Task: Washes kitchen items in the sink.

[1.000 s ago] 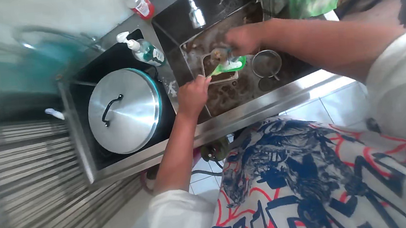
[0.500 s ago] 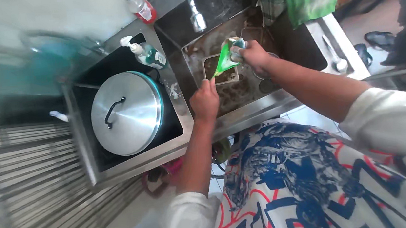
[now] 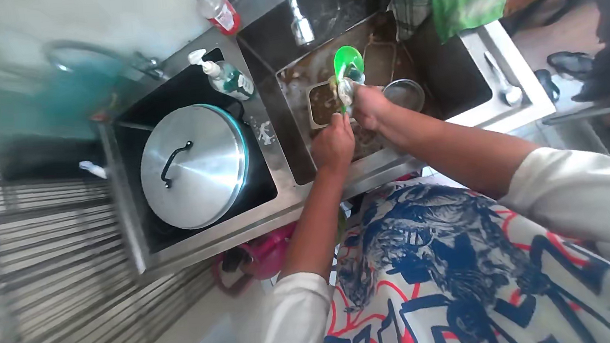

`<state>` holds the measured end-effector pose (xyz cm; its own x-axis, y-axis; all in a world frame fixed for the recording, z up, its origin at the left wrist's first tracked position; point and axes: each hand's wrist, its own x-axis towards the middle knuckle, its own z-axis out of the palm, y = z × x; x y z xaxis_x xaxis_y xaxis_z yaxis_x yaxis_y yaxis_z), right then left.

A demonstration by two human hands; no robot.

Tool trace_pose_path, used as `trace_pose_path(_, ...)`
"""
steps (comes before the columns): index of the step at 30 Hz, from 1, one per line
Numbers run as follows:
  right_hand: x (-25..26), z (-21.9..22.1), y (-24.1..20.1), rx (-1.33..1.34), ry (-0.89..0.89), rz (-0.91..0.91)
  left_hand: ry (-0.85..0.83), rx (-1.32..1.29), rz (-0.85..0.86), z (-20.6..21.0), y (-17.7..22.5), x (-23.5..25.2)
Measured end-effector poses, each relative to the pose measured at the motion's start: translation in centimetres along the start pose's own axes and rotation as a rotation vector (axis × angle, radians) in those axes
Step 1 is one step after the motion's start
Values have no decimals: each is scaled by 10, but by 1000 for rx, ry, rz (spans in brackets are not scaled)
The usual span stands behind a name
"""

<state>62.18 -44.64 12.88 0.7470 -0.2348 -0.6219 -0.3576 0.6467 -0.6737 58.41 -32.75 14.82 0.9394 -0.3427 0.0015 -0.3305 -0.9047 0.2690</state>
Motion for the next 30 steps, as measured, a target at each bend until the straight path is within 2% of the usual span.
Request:
trace_pose_path(8,-13,0,8,-112,-16,-45,-39,-49,-114,-10,-18,-1)
trace_pose_path(11,-16,-1,10,-263,-9,-57,-115,-62,-150,-17,-25,-2)
trace_pose_path(14,-18,0,9,-412,10,-20,-181,-68,-139,-23,-35,-4)
trace_pose_path(17,-11,2,14,-463,9,15,-168,-58,-95,-25,-50,-6)
trace_pose_path(22,-8,-9,12,-514,44,33,-196,-67,-197,-42,-96,4)
trace_pose_path(26,-15,-29,9,-638,117,13,-145,-122,-251,-59,-140,1)
trace_pose_path(30,-16,-43,15,-585,167,-1,-118,-119,-310,-57,-179,-2)
